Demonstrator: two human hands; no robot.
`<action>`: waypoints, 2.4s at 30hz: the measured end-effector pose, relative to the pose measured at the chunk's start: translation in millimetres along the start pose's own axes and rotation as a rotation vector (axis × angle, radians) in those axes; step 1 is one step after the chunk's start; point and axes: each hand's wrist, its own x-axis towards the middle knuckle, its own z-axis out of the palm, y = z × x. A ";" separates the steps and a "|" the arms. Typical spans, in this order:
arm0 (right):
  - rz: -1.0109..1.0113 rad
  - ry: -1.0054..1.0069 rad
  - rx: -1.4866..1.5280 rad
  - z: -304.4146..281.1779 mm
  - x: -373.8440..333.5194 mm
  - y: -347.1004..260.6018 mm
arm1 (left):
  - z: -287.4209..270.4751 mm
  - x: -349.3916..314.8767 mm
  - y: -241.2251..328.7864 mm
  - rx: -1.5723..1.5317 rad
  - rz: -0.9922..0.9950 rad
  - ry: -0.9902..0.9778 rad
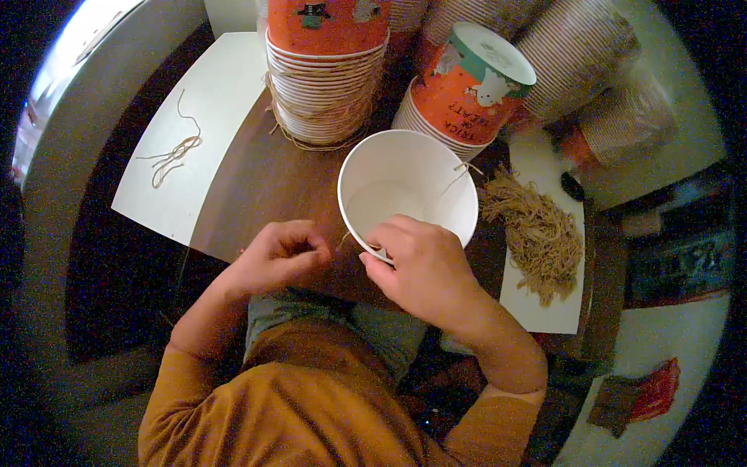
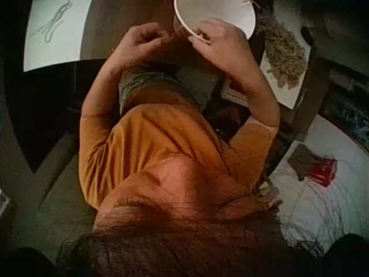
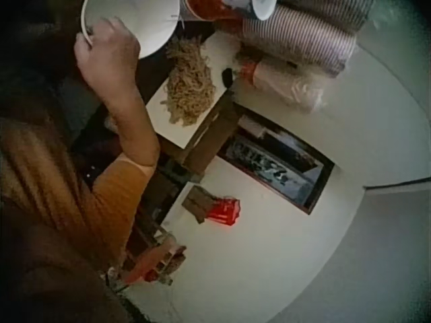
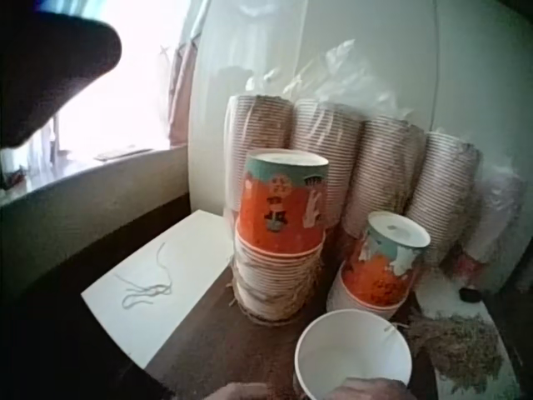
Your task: Attaching twine handles to paper buckets at a workstation.
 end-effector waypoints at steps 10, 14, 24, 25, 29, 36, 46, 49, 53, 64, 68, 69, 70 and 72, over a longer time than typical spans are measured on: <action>-0.002 -0.004 0.008 0.7 -0.7 0.7 | 25.6 13.3 -5.7 0.385 0.295 0.278; 0.038 -0.040 0.006 -2.7 -1.9 1.5 | 17.2 11.6 -10.4 0.495 0.292 0.159; -0.029 -0.040 -0.004 -7.4 -6.4 6.1 | -12.7 1.1 25.0 -0.694 0.111 -0.132; -0.030 -0.035 -0.007 -11.8 -5.9 3.4 | -6.1 6.2 33.3 -0.755 0.116 -0.100; -0.181 -0.188 -0.213 -45.6 -3.7 -10.9 | 2.6 16.8 43.8 -1.119 -0.151 -0.232; -0.441 -0.296 -0.074 -74.4 26.7 -18.6 | 12.6 7.2 56.6 -0.665 -0.211 -0.185; -0.407 0.681 -0.346 -26.3 42.7 -14.4 | 6.5 -3.3 56.1 -0.182 -0.023 -0.009; -0.273 0.451 -0.130 -21.2 3.2 -9.1 | 1.3 -5.9 47.9 -0.358 -0.012 -0.005; -0.078 0.082 0.378 -4.4 -13.2 0.9 | -1.2 0.6 41.6 -0.389 0.027 -0.107; -0.137 0.421 -0.119 -0.1 -42.8 -13.3 | -6.3 0.6 48.4 -0.394 -0.013 -0.145; -0.030 0.277 -0.150 9.7 -31.2 -6.2 | -9.9 6.8 55.3 -0.456 -0.123 -0.261; -0.093 0.263 -0.053 11.0 -27.6 -3.4 | -10.1 7.7 55.7 -0.468 -0.121 -0.277; -0.157 0.248 0.043 11.8 -24.5 -1.5 | -9.8 8.8 54.4 -0.469 -0.121 -0.282; -0.197 0.251 0.110 12.1 -19.1 -0.7 | -10.5 10.2 49.9 -0.440 -0.061 -0.281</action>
